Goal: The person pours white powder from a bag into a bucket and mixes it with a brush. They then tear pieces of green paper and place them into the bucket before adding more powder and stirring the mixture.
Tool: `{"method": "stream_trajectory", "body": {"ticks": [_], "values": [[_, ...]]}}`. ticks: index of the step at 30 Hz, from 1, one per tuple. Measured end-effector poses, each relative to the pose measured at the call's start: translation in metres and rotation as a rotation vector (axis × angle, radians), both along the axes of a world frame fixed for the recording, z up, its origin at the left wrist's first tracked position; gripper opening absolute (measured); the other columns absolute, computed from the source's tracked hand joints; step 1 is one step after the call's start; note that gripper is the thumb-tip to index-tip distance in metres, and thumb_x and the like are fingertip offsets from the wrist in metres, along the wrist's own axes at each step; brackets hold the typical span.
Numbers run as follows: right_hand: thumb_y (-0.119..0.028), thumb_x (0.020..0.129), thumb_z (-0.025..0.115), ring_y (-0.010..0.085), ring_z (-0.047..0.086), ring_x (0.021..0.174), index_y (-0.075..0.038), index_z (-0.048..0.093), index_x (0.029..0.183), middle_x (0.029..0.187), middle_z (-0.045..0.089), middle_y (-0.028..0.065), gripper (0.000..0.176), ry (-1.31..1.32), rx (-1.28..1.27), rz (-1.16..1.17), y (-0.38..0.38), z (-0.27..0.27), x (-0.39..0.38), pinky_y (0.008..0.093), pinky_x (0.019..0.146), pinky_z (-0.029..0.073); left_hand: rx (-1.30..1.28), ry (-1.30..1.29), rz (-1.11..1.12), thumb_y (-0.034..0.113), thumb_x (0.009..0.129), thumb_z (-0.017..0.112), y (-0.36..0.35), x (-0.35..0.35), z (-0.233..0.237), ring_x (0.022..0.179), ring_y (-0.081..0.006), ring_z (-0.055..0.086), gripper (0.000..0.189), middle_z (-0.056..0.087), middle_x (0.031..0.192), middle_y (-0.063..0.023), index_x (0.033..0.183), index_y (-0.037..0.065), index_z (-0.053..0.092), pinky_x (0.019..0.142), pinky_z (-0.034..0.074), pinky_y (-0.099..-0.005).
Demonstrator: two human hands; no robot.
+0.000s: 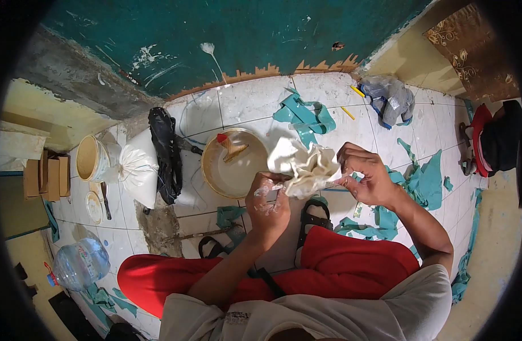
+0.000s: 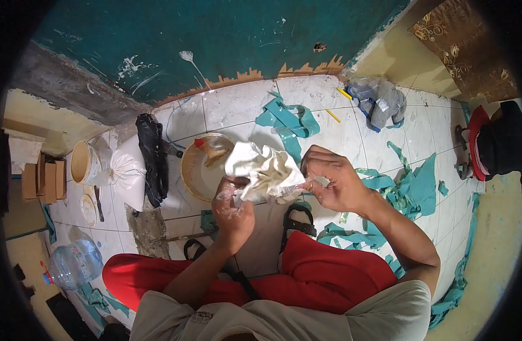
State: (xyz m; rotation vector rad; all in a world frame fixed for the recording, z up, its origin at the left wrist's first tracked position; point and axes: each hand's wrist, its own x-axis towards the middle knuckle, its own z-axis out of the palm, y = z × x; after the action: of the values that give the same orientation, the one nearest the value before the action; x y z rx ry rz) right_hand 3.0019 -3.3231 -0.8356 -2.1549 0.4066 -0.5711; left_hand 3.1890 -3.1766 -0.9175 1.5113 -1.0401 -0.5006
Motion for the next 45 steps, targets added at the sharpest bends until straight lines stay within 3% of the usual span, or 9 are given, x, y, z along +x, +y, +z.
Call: {"method": "stream_trajectory", "body": {"ticks": [6,8,9,11,18,21,23,33,45], "values": [[0.003,0.073,0.074,0.0297,0.051,0.073,-0.002,0.048,0.074,0.071,0.052,0.0105,0.026,-0.006,-0.064,-0.076,-0.008,0.013,-0.005,0.0379,0.068,0.044,0.014,0.103,0.045,-0.003,0.076,0.061,-0.002,0.012,0.008,0.079,-0.0318,0.065,0.017,0.064,0.089,-0.0151,0.092,-0.003,0.062,0.073,0.051,-0.0364],[0.002,0.073,0.075,0.0296,0.052,0.073,-0.002,0.048,0.074,0.071,0.052,0.0101,0.027,0.004,-0.092,-0.123,-0.01,0.018,-0.009,0.0378,0.068,0.044,0.056,0.014,-0.018,-0.007,0.084,0.066,0.0,0.016,0.015,0.098,-0.0174,0.062,0.023,0.064,0.1,-0.0112,0.106,-0.005,0.059,0.087,0.047,-0.03],[0.002,0.074,0.075,0.0291,0.052,0.074,-0.002,0.049,0.075,0.07,0.052,0.0096,0.027,0.006,-0.103,-0.136,-0.011,0.023,-0.009,0.0378,0.069,0.044,0.055,0.013,-0.02,-0.007,0.084,0.066,-0.002,0.015,0.013,0.098,-0.0174,0.062,0.023,0.064,0.1,-0.0112,0.106,-0.005,0.059,0.087,0.047,-0.03],[0.002,0.074,0.076,0.0287,0.052,0.074,-0.002,0.049,0.074,0.07,0.052,0.0096,0.027,0.002,-0.109,-0.143,-0.012,0.027,-0.01,0.0376,0.069,0.044,-0.106,0.081,0.02,-0.005,0.076,0.059,-0.007,0.014,0.009,0.082,-0.0324,0.064,0.016,0.062,0.092,-0.0175,0.092,-0.005,0.062,0.075,0.05,-0.0349],[0.001,0.073,0.077,0.0272,0.053,0.072,-0.001,0.051,0.073,0.071,0.053,0.0103,0.027,-0.007,-0.136,-0.179,-0.013,0.044,-0.013,0.036,0.067,0.044,-0.134,-0.006,0.021,-0.005,0.078,0.058,-0.009,0.018,0.027,0.082,-0.0296,0.065,0.012,0.062,0.093,-0.0177,0.09,-0.006,0.061,0.071,0.049,-0.0345],[0.0,0.074,0.078,0.0257,0.052,0.071,-0.002,0.05,0.072,0.072,0.053,0.0099,0.028,-0.02,-0.141,-0.212,-0.015,0.053,-0.014,0.0349,0.066,0.043,-0.019,-0.018,-0.027,-0.007,0.083,0.066,-0.009,0.02,0.038,0.097,-0.0161,0.06,0.024,0.061,0.101,-0.0092,0.106,-0.005,0.06,0.087,0.046,-0.03],[0.0,0.075,0.078,0.025,0.051,0.071,-0.002,0.049,0.072,0.072,0.053,0.0096,0.029,-0.052,-0.167,-0.229,-0.019,0.059,-0.015,0.0344,0.066,0.043,-0.072,0.091,0.002,0.002,0.083,0.067,-0.021,0.019,0.05,0.069,-0.0181,0.057,0.01,0.062,0.083,-0.0119,0.089,-0.003,0.06,0.061,0.045,-0.031],[0.0,0.084,0.074,0.0071,0.044,0.071,-0.002,0.047,0.076,0.072,0.048,0.0008,0.029,-0.316,-0.17,-0.389,-0.07,0.08,0.01,0.0227,0.063,0.041,-0.236,0.006,0.047,0.008,0.087,0.072,-0.109,0.045,0.117,0.062,-0.0064,0.047,0.02,0.054,0.069,-0.0005,0.083,0.002,0.054,0.056,0.04,-0.0253],[-0.007,0.086,0.073,0.0078,0.049,0.065,-0.001,0.054,0.08,0.072,0.055,0.0019,0.021,-0.537,-0.216,-0.349,-0.118,0.074,0.088,0.0232,0.057,0.044,-0.312,-0.032,0.048,0.001,0.088,0.07,-0.155,0.109,0.155,0.061,-0.0004,0.039,0.018,0.05,0.068,0.0043,0.081,0.002,0.053,0.052,0.03,-0.0197]]}}
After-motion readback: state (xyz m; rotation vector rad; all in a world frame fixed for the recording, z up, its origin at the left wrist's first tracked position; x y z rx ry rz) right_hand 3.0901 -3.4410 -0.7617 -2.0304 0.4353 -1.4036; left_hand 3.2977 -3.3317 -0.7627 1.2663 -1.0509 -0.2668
